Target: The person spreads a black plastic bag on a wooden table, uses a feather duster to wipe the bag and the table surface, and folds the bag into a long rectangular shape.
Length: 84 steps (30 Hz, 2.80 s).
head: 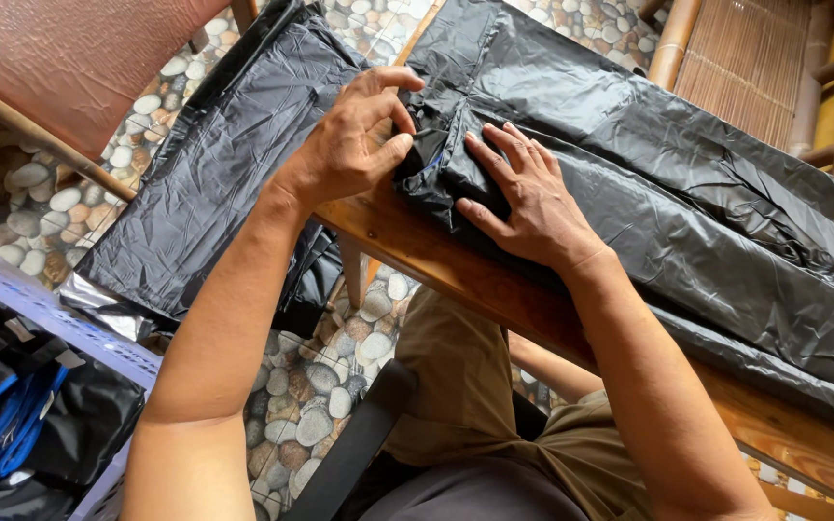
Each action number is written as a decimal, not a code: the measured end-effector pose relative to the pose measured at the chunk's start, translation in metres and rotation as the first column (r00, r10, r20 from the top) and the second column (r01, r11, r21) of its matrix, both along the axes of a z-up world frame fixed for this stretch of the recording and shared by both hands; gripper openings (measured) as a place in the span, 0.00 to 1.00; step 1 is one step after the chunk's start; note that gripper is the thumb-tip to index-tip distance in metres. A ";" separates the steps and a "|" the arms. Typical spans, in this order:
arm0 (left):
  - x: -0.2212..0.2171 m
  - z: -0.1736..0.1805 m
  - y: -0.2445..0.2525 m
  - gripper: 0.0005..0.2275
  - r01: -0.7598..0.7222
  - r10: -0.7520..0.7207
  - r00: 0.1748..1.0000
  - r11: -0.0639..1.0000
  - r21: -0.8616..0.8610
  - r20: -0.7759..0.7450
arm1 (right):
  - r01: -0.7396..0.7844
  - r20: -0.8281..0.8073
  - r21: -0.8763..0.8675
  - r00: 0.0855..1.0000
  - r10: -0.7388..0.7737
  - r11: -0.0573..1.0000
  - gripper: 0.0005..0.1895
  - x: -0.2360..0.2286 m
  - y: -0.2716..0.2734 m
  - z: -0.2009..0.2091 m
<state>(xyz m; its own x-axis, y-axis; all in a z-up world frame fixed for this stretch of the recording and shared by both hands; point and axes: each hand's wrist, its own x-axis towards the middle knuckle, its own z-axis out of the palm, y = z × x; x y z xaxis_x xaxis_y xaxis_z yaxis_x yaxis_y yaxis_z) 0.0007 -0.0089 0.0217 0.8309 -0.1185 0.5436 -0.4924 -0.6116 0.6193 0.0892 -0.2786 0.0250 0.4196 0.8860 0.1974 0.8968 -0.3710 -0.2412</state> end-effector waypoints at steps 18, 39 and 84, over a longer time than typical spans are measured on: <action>0.017 -0.011 -0.002 0.07 -0.072 0.021 0.990 0.926 0.371 0.140 | 0.036 0.020 0.094 0.999 -0.038 0.995 0.22 0.026 0.030 0.018; 0.019 -0.012 -0.039 0.18 -0.386 0.411 0.911 0.824 0.414 0.030 | -0.018 -0.078 0.042 0.997 0.021 0.999 0.24 0.046 0.062 -0.021; 0.165 0.017 -0.125 0.33 0.012 0.286 0.868 0.805 0.593 -0.406 | 0.878 -0.256 -0.216 0.370 -0.893 0.426 0.18 0.116 -0.555 0.009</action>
<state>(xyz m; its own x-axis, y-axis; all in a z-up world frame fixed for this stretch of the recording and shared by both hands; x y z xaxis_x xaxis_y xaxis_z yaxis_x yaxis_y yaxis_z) 0.1657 -0.1339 0.0389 0.9897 -0.1400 -0.0299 -0.1271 -0.9551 0.2677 0.2049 -0.8335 0.0341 0.9933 -0.0256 -0.1128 -0.0666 -0.9239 -0.3768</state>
